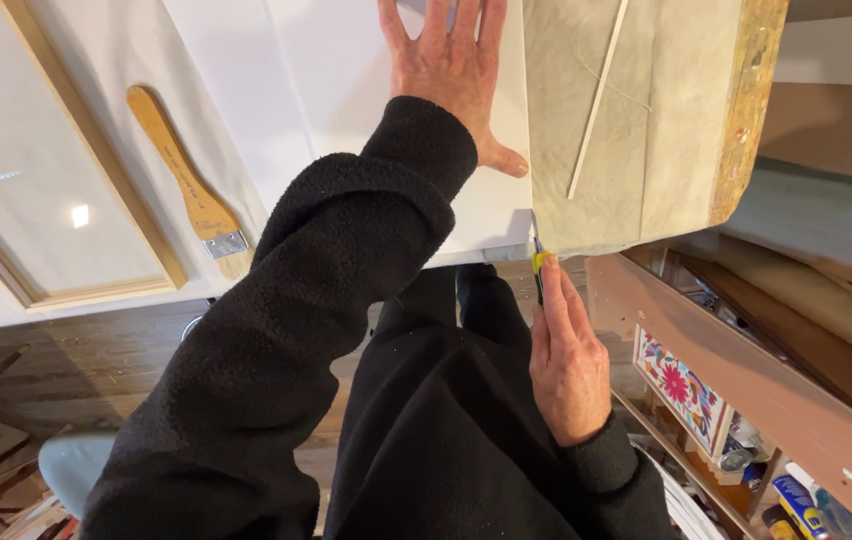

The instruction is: Cutting a white matboard to size using a utility knife for a frame.

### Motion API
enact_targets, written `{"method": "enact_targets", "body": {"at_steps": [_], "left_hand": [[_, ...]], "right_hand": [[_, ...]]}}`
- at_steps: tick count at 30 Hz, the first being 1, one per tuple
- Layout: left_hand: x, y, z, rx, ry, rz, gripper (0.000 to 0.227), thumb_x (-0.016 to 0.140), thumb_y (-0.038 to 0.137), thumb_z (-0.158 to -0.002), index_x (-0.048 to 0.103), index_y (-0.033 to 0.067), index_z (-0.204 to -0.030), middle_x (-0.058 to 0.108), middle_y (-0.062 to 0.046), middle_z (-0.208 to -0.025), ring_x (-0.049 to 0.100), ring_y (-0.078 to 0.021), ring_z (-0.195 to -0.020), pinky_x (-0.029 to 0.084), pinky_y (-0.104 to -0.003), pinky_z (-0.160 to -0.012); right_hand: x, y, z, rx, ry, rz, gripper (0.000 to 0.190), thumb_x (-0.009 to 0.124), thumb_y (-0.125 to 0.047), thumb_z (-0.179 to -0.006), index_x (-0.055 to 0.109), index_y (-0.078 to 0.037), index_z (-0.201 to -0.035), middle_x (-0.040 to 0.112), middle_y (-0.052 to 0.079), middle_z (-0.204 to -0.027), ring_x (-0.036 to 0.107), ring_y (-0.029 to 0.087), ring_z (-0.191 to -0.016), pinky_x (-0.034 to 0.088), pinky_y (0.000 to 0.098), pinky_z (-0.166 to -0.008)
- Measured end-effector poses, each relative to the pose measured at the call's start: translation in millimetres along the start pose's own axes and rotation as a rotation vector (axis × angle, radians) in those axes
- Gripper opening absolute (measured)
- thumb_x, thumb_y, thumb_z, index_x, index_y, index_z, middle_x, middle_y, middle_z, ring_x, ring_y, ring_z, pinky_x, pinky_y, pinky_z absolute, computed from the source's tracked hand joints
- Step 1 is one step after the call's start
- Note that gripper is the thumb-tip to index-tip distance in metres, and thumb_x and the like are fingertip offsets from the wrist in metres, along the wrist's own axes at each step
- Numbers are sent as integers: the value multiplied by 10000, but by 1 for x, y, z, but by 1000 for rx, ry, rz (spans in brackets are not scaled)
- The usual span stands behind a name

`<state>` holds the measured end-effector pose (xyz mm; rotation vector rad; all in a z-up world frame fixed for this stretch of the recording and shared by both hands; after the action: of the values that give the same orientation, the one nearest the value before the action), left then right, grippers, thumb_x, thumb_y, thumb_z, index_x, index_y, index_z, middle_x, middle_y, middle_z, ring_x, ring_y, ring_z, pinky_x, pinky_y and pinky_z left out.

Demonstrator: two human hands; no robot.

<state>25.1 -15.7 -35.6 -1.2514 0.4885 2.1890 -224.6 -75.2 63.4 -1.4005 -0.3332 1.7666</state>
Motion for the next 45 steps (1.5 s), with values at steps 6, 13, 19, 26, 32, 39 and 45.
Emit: {"method": "enact_targets", "body": {"at_steps": [6, 13, 19, 26, 32, 39, 45], "left_hand": [[4, 0, -2, 7, 9, -13, 1689, 781, 939, -375, 105, -1, -1606, 158, -208, -1646, 129, -428, -1504, 157, -848, -1081], [-3, 1, 0, 13, -27, 3, 1676, 781, 939, -400, 96, -4, -1605, 163, -207, -1643, 134, -424, -1503, 169, -837, -1086], [-1, -1, 0, 9, -46, 3, 1668, 782, 932, -413, 87, -3, -1606, 159, -203, -1649, 130, -420, -1506, 166, -828, -1089], [1, 0, 0, 10, -36, 4, 1673, 786, 929, -409, 71, 2, -1604, 140, -201, -1654, 109, -417, -1513, 146, -827, -1093], [-1, 0, 0, 6, -44, -1, 1672, 785, 927, -409, 77, 1, -1608, 142, -199, -1656, 109, -415, -1515, 149, -828, -1091], [1, 2, 5, -1, -80, 14, 1644, 771, 920, -444, 122, 7, -1647, 194, -190, -1671, 155, -410, -1540, 151, -829, -1131], [-12, 2, 5, -11, 53, -38, 1710, 775, 930, -384, 83, -7, -1636, 109, -193, -1688, 113, -418, -1544, 165, -830, -1108]], "right_hand": [[0, 4, 10, 27, -11, -1, 598, 559, 8, -978, 395, -55, -1550, 567, 212, -1465, 662, 408, -1177, 579, 431, -883], [1, 8, 19, 46, -23, -5, 617, 561, 15, -963, 393, -67, -1551, 551, 208, -1491, 657, 408, -1194, 587, 430, -892], [3, 8, 23, 27, -13, -8, 618, 564, 19, -964, 389, -59, -1552, 550, 209, -1487, 650, 412, -1215, 583, 429, -908], [4, 10, 27, 20, -2, 4, 599, 572, 17, -968, 405, -45, -1540, 564, 220, -1468, 651, 414, -1202, 582, 423, -896], [4, 10, 31, 21, 9, 15, 601, 573, 15, -970, 403, -48, -1543, 568, 220, -1468, 654, 410, -1202, 581, 417, -891], [-7, 11, 50, 79, 3, -3, 597, 600, -11, -960, 426, -63, -1529, 593, 228, -1436, 673, 403, -1183, 582, 411, -904], [-45, -4, -9, 225, 71, -31, 635, 626, -61, -929, 423, -30, -1531, 616, 280, -1361, 711, 401, -1066, 571, 422, -822]]}}
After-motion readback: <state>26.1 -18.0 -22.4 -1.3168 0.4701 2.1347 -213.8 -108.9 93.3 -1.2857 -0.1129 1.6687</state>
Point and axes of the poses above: each hand's wrist, its own z-axis away from the middle knuckle, its own x-axis out of the palm, y = z × x, the point moved 4 cm from there along -z, towards the middle knuckle
